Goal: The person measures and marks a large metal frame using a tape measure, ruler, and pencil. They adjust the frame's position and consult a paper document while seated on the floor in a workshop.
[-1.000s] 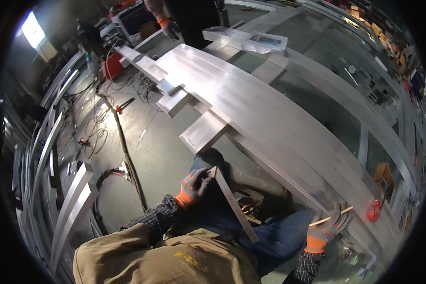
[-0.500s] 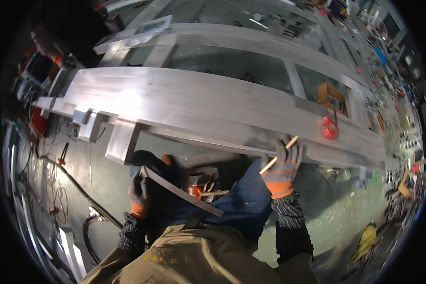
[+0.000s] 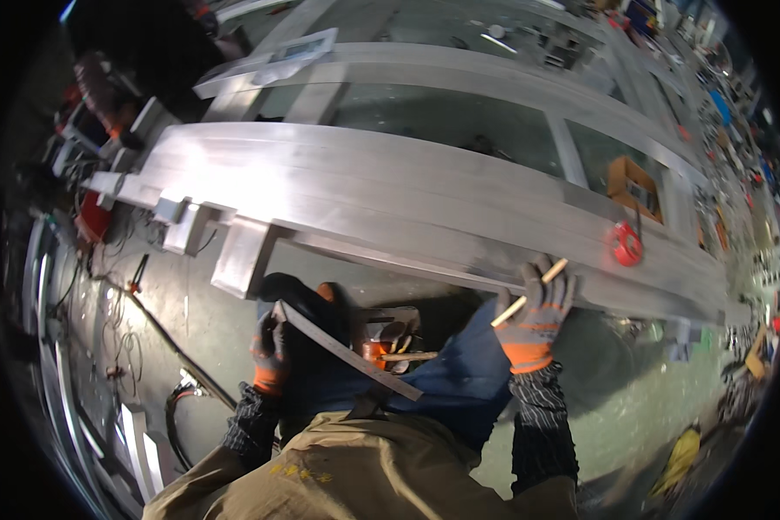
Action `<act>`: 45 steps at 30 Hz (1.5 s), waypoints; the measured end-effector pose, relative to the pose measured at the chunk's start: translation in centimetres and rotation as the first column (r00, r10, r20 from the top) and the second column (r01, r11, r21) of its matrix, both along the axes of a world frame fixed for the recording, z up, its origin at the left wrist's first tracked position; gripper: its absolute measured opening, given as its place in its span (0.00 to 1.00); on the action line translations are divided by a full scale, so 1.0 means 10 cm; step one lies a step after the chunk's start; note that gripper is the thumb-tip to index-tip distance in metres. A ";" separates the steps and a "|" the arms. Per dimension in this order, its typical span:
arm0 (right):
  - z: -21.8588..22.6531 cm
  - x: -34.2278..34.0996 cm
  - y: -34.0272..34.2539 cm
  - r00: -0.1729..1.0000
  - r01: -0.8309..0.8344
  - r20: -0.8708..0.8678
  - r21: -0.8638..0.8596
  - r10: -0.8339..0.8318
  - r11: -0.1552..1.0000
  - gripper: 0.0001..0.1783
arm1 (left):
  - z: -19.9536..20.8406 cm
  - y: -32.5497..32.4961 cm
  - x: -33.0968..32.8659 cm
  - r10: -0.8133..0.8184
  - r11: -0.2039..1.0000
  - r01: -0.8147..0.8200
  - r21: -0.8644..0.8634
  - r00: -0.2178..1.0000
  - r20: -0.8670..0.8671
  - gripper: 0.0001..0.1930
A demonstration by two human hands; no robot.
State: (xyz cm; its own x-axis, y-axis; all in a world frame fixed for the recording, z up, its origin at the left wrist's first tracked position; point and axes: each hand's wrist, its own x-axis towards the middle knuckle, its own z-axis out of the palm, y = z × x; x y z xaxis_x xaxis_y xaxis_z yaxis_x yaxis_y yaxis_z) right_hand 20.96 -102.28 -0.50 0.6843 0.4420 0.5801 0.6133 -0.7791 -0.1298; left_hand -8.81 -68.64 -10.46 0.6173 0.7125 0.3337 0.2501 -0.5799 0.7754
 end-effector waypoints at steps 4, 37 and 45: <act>-0.10 0.01 -0.12 0.998 0.018 0.059 -0.037 -0.015 0.999 0.26 | 0.10 0.00 0.13 0.029 0.998 -0.028 0.049 0.999 -0.028 0.16; -0.02 0.02 -0.09 0.999 -0.029 -0.031 0.073 0.032 0.997 0.30 | 0.59 0.00 0.34 -0.019 0.974 0.058 -0.221 0.984 0.177 0.19; -0.04 0.05 -0.15 0.998 -0.051 -0.035 0.080 0.054 0.995 0.30 | 1.01 0.25 0.83 -0.066 0.990 0.098 -0.100 0.957 0.282 0.20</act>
State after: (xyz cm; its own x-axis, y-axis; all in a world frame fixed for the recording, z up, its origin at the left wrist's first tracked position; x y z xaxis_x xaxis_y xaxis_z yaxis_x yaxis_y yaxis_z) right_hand 21.43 -103.73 -0.90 0.6833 0.4313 0.5891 0.6466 -0.7323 -0.2138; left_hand -0.51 -66.09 -0.35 0.5698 0.7058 0.4208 -0.0283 -0.4949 0.8685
